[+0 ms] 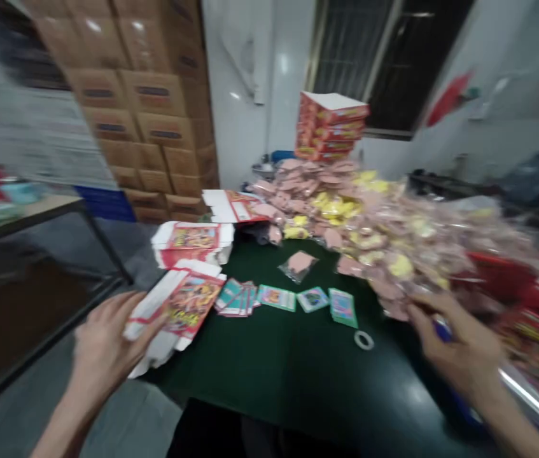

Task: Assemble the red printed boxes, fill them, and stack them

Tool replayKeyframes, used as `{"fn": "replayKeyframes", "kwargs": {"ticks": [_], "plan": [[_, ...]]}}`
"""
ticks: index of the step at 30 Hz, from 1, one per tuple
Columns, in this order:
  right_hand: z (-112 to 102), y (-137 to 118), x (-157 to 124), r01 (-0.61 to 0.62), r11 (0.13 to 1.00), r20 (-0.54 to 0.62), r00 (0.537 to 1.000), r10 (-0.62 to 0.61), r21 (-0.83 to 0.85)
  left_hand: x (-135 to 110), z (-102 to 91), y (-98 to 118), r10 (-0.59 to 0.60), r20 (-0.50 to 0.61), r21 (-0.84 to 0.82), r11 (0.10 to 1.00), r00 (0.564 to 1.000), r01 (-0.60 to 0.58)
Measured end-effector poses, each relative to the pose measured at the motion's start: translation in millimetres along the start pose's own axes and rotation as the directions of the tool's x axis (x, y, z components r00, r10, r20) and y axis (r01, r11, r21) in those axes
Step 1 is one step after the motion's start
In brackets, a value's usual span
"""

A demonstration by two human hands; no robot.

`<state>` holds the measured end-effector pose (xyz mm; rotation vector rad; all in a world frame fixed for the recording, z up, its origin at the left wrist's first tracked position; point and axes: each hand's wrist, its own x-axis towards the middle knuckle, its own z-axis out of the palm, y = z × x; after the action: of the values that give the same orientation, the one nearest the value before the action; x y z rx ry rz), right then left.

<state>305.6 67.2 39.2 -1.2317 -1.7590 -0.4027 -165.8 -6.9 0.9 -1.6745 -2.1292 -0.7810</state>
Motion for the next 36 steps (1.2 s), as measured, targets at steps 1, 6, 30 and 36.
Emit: {"fn": "replayKeyframes", "kwargs": {"ticks": [1,6,30,36], "plan": [[26.6,-31.2,-0.1,0.045,0.983,0.078,0.995,-0.059,0.177,1.1,2.1,-7.8,-0.016,0.088,0.136,0.991,0.996,0.004],[149.4,-173.4,7.8,-0.053,0.822,0.521,0.796,-0.309,0.568,-13.3,33.0,-26.3,-0.079,0.341,0.277,0.961,0.937,-0.02],[143.9,-227.8,26.9,-0.311,0.67,0.576,0.789,-0.214,0.674,-60.2,20.2,62.0,0.081,0.0,-0.265,0.961,0.997,-0.078],[94.9,-185.0,30.7,-0.307,0.612,0.496,0.853,-0.162,0.729,-62.1,21.4,120.6,0.179,0.284,-0.791,0.599,0.942,0.125]]}}
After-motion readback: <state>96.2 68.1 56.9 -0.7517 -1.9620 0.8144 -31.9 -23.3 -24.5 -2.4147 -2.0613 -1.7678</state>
